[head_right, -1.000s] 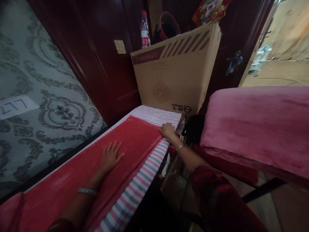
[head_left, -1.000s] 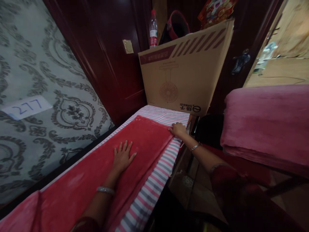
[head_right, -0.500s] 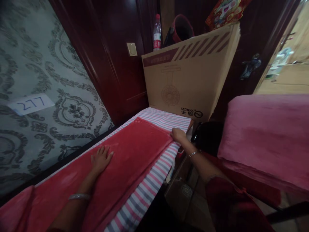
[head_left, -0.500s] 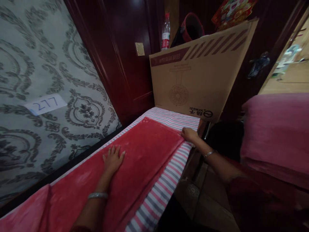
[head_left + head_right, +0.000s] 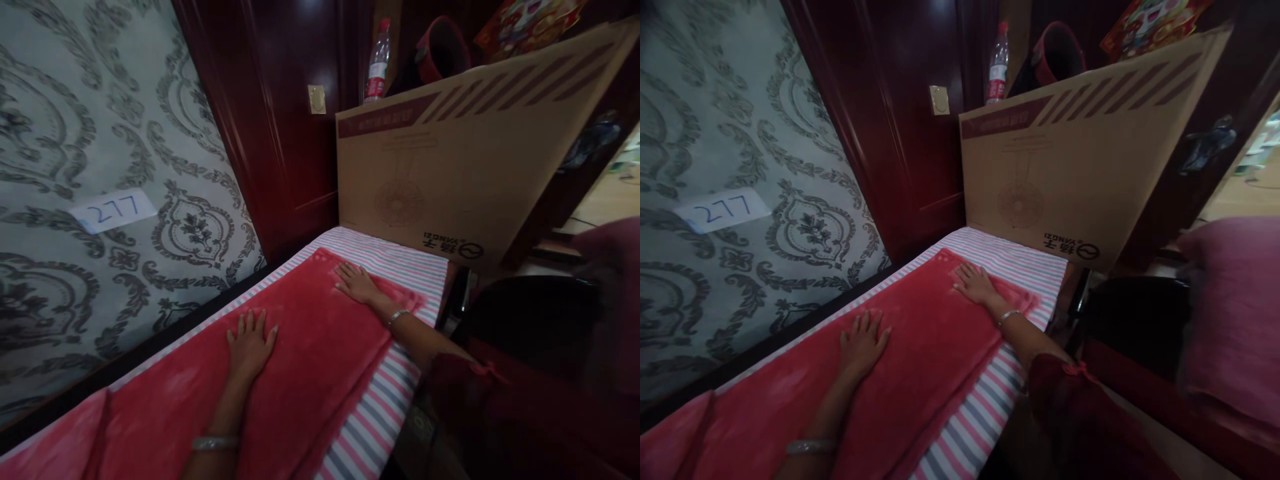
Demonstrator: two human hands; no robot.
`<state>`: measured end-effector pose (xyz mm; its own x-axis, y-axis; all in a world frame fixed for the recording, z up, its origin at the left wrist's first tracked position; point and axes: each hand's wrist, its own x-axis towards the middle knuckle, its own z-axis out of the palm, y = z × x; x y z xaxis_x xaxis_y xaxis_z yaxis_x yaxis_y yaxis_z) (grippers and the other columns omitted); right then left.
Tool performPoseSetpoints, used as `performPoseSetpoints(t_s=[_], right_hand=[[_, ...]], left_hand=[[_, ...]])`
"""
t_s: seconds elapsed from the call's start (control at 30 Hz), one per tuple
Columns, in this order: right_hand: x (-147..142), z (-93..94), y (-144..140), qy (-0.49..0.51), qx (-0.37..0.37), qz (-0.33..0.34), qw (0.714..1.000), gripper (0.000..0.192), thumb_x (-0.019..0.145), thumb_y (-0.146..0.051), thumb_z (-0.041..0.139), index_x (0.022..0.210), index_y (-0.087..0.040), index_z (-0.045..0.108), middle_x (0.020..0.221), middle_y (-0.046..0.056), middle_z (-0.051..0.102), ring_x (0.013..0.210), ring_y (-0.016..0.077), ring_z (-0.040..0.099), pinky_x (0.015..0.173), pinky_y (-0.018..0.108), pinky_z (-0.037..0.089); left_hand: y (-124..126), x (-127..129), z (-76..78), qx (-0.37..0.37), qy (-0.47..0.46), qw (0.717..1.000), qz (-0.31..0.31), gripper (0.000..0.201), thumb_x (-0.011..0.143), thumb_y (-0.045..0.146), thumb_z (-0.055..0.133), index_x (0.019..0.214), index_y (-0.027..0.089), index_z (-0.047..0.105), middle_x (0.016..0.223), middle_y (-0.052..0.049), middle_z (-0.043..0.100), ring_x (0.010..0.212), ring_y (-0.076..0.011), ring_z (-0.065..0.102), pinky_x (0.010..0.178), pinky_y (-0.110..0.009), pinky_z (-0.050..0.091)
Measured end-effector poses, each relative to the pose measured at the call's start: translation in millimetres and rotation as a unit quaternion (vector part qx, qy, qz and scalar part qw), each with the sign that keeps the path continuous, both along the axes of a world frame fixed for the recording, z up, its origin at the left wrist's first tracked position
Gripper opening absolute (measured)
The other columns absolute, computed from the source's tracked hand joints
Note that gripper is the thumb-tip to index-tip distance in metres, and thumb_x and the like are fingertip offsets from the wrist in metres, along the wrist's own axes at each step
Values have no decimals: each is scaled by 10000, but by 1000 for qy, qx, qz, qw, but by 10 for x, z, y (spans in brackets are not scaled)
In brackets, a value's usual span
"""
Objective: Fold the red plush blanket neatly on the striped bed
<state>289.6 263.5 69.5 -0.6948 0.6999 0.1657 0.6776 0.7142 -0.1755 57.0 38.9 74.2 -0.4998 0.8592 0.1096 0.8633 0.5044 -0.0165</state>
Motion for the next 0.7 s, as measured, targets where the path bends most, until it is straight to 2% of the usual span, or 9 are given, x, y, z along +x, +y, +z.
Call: performPoseSetpoints(t_s=[0.1, 0.17, 0.23, 0.3, 0.37, 0.47, 0.53, 0.7], right_hand=[[88, -141, 144, -3, 6, -17, 1000, 570, 1026, -466, 332, 1548, -242, 302, 1625, 104, 260, 1510, 255, 168, 1190, 545, 132], [87, -137, 171, -13, -3, -16, 1000, 575, 1021, -474, 343, 1545, -239, 308, 1628, 104, 249, 1509, 261, 174, 1184, 558, 146], [20, -49, 167, -21, -18, -25, 999, 550, 1018, -472, 353, 1511, -230, 382, 1604, 117, 309, 1484, 283, 247, 1163, 585, 184], [-118, 91, 156, -11, -21, -27, 999, 496, 1024, -455, 338, 1427, -222, 507, 1516, 134, 462, 1411, 301, 383, 1140, 606, 211], [-317, 237, 165, 20, -10, -12, 1000, 468, 1030, -428, 316, 1360, -224, 578, 1427, 129, 561, 1355, 296, 453, 1141, 596, 210], [-638, 366, 268, 44, -9, 50, 998, 484, 1025, -435, 324, 1432, -247, 509, 1502, 98, 487, 1431, 285, 355, 1173, 551, 187], [-789, 352, 413, 25, -23, 83, 996, 527, 1016, -468, 337, 1492, -263, 430, 1573, 77, 385, 1481, 287, 257, 1189, 546, 164], [-835, 50, 850, -5, -52, 59, 997, 568, 1015, -506, 299, 1539, -290, 331, 1624, 51, 272, 1510, 290, 167, 1168, 587, 211]], left_hand=[[-6, 27, -9, -7, -5, 1000, 3, 639, 953, 516, 353, 1518, 220, 395, 1617, -139, 267, 1490, -370, 218, 1128, -646, 232], [-3, 32, 11, -11, -16, 1000, 9, 643, 954, 506, 360, 1529, 219, 372, 1624, -133, 246, 1498, -361, 197, 1140, -642, 210], [8, -4, 72, -26, -47, 998, 15, 649, 956, 501, 363, 1541, 220, 341, 1632, -120, 222, 1505, -340, 179, 1156, -617, 202], [22, -95, 172, -45, -83, 995, 15, 640, 967, 480, 346, 1546, 206, 325, 1634, -119, 225, 1504, -306, 203, 1165, -562, 234], [25, -232, 281, -52, -81, 995, 16, 613, 982, 455, 312, 1540, 202, 339, 1628, -123, 252, 1495, -285, 238, 1162, -528, 260], [-13, -454, 356, -53, -16, 997, 60, 590, 992, 448, 272, 1525, 216, 372, 1618, -129, 283, 1496, -308, 229, 1159, -584, 217], [-60, -568, 311, -62, 8, 994, 91, 600, 993, 454, 262, 1535, 215, 351, 1619, -134, 281, 1497, -324, 219, 1147, -617, 208], [-137, -689, 95, -68, 4, 992, 103, 623, 986, 459, 261, 1558, 214, 295, 1631, -118, 252, 1499, -316, 215, 1146, -589, 233]])
